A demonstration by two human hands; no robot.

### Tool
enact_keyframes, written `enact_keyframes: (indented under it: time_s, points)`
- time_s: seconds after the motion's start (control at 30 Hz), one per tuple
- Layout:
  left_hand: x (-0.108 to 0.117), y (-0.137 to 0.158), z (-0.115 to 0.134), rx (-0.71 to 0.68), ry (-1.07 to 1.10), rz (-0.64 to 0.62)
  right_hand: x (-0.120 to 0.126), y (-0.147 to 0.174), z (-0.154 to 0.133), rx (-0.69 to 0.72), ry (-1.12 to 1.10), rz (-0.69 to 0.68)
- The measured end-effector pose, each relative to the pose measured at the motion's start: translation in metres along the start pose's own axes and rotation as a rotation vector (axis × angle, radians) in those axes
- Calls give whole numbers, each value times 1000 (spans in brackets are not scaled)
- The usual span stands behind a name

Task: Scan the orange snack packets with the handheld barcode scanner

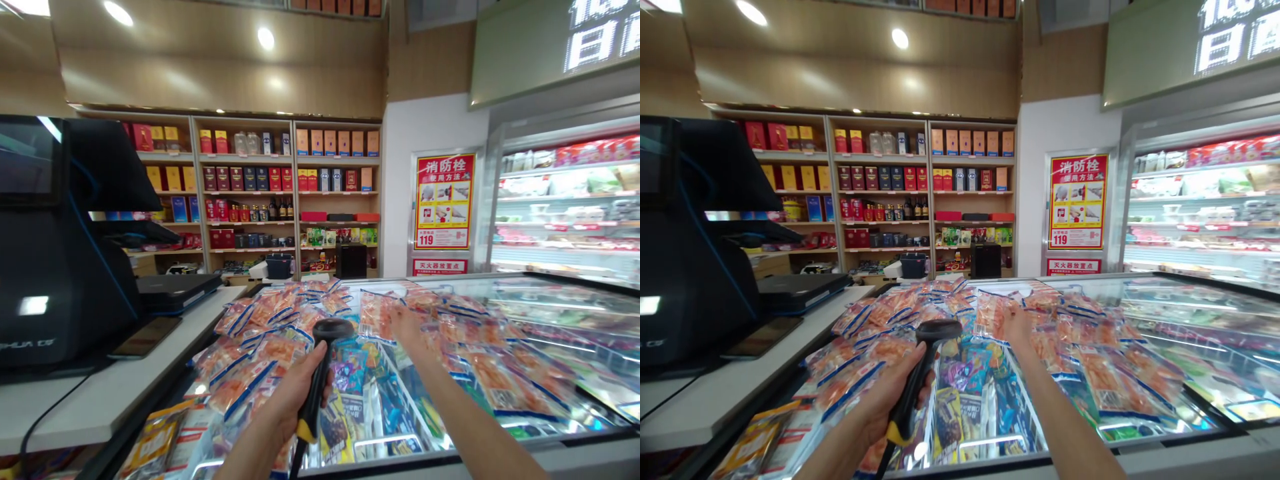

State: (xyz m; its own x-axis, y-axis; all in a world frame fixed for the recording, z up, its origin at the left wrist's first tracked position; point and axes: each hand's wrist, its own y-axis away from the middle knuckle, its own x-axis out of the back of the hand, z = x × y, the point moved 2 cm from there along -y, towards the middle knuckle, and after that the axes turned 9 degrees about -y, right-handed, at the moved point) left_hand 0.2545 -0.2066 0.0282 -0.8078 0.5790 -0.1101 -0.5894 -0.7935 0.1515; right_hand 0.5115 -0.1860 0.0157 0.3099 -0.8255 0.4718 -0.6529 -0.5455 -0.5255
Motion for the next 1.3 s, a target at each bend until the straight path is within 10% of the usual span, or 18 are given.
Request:
enact_keyframes:
  time_s: [0.4, 1.0, 1.3]
  points:
    - [-17, 2, 3, 6, -62, -89, 7, -10, 19, -15, -9, 78]
    - [-3, -7, 4, 2, -38, 37, 112, -60, 97, -249, 344, 31]
    - [22, 9, 14, -25, -7, 173, 52, -14, 29, 184, 343, 218]
